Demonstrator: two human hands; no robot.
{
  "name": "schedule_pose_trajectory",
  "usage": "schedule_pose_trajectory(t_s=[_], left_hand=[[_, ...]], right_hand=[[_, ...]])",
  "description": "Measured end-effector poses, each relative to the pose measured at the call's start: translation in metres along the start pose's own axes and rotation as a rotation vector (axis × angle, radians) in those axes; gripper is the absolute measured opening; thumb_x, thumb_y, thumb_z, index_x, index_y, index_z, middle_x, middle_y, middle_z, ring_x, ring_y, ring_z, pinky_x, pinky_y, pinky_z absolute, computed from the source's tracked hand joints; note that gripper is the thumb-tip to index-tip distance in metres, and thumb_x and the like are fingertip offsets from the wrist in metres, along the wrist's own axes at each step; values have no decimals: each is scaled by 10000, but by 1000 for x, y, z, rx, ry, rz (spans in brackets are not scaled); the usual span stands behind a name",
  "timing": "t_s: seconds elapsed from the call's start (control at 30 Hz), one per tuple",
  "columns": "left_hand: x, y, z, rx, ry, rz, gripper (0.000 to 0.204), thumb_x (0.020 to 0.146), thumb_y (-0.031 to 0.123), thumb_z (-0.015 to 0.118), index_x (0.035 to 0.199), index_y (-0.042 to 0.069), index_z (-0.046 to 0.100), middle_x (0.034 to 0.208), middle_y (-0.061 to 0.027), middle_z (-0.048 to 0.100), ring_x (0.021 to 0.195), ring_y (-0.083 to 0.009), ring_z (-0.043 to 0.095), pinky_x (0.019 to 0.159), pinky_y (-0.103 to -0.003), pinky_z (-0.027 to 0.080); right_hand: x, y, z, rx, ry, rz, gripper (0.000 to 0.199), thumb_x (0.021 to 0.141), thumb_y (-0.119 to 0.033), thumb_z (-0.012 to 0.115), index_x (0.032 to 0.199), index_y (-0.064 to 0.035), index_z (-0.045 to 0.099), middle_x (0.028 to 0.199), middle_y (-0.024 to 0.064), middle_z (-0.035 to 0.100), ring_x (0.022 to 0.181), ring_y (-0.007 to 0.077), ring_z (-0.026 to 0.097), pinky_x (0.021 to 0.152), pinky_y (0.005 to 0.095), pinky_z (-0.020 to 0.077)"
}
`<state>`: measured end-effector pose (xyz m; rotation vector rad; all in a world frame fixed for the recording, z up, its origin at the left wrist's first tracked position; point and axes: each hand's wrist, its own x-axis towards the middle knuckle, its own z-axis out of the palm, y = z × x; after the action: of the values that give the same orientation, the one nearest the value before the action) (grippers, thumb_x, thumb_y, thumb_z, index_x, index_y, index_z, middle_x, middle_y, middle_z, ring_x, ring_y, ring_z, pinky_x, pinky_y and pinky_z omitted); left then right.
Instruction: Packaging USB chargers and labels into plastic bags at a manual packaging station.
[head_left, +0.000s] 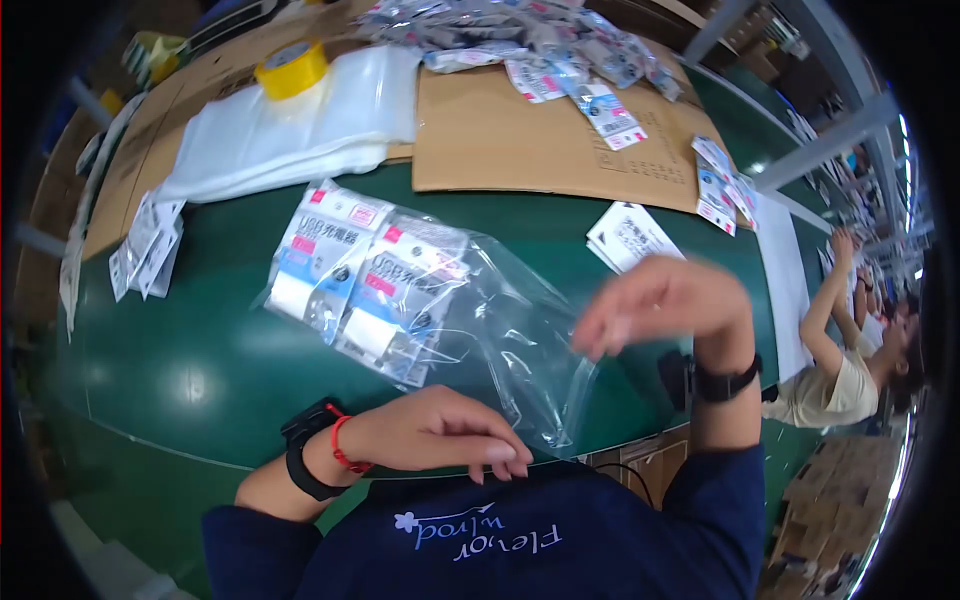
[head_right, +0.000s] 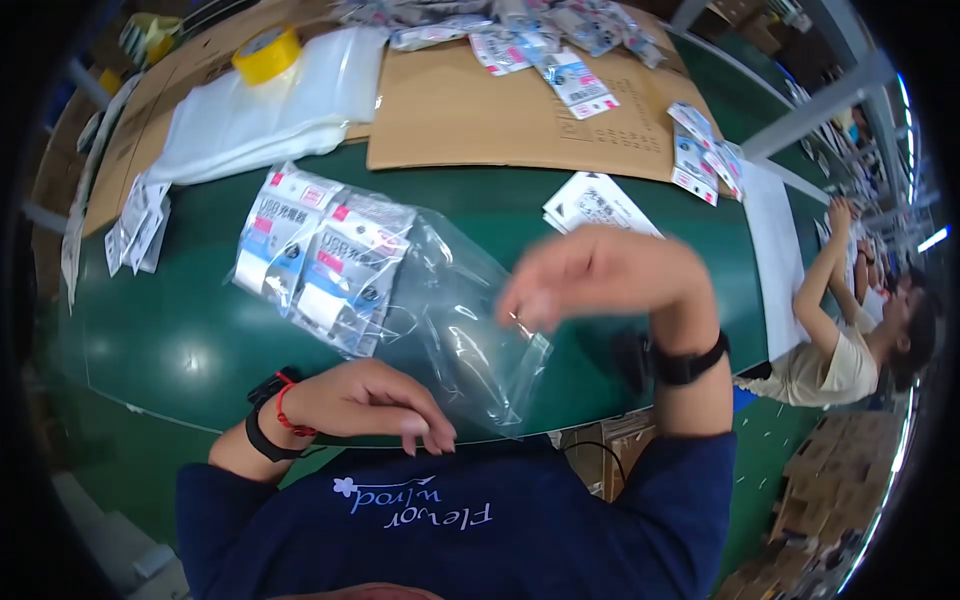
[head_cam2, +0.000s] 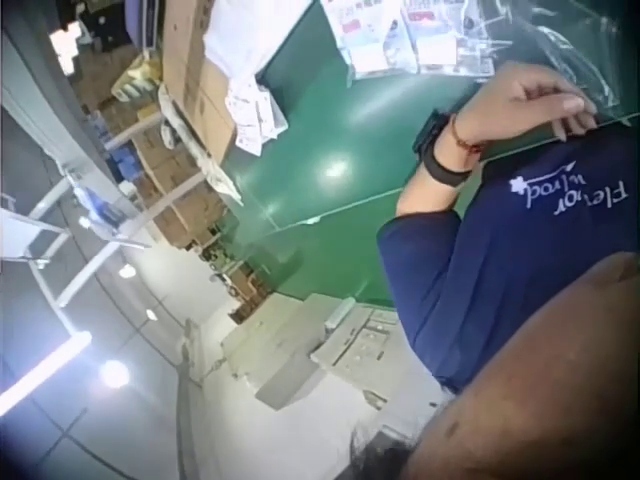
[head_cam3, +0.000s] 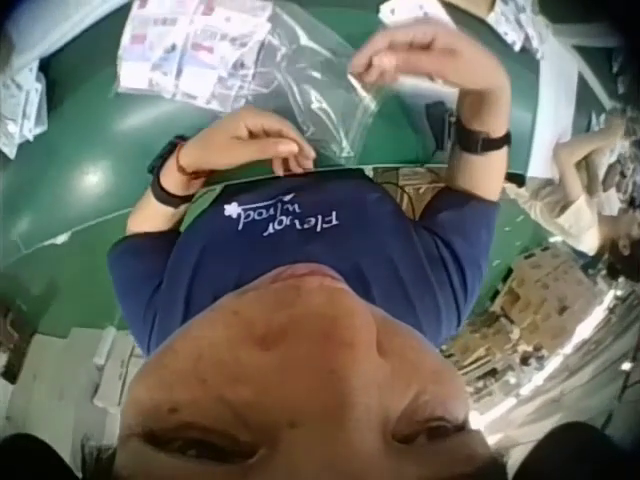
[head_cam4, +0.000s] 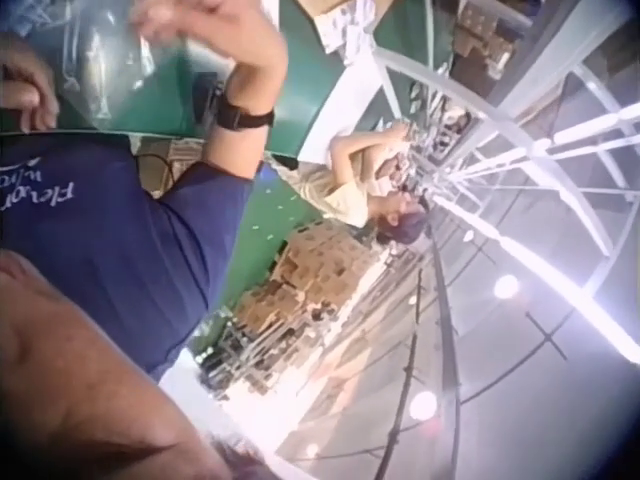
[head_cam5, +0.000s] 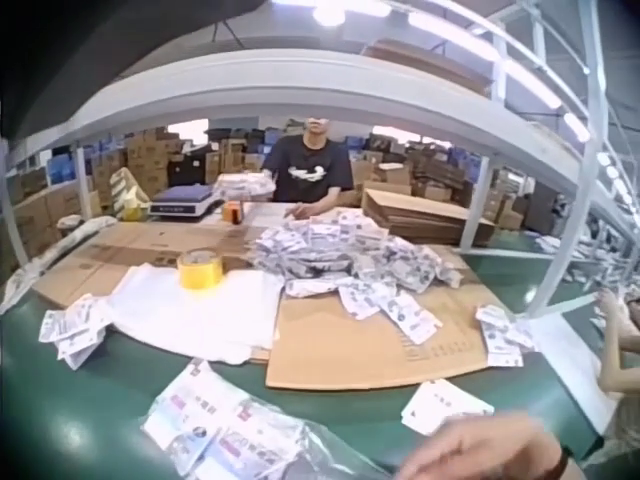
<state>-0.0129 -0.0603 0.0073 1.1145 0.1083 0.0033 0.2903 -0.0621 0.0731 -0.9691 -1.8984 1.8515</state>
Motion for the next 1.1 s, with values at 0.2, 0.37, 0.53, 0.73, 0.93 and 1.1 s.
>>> schedule_pose_trajectory(t_s=[0.2,0.37,0.53,0.73,0.93,1.1], left_hand=[[10,3,-3,-38,195,198,258,963,113,501,1137,-58,587,1056,-177,649,927,-226,651,756,-317,548],[25,-6,2,-28,268,216,267,961,109,502,1163,-54,563,1032,-178,646,913,-235,650,756,-328,545],[13,-11,-2,-42,377,246,275,961,113,507,1178,-50,550,1005,-166,643,912,-230,646,756,-325,543],[22,-2,-6,-29,398,232,350,972,205,502,1222,-39,515,1021,-173,635,940,-253,641,772,-341,543],[26,32,-14,-512,589,359,445,993,267,455,1354,15,392,1207,-186,566,1080,-281,601,882,-399,516],[30,41,-21,-557,567,303,447,977,217,473,1365,26,363,1261,-174,534,1146,-286,562,949,-432,479]], right_hand=[[37,58,-129,-206,1291,48,630,895,-291,626,1351,78,396,1271,220,539,1178,242,524,952,334,426],[81,131,-198,-471,1570,107,861,783,-424,716,1365,90,342,1260,263,531,1170,313,524,969,373,413],[111,97,-163,-824,1458,391,747,775,-311,710,1311,78,365,1150,285,580,1069,402,574,910,452,458],[76,102,-174,-867,1352,429,528,856,-216,623,1330,-42,470,1008,217,655,863,331,633,795,369,492],[75,44,-52,-765,1020,-420,404,806,-26,594,1206,-82,597,1026,114,667,925,291,622,832,376,474],[53,19,-2,-1299,684,-617,445,743,-57,647,1181,-127,608,1207,114,581,1220,316,488,1029,469,366]])
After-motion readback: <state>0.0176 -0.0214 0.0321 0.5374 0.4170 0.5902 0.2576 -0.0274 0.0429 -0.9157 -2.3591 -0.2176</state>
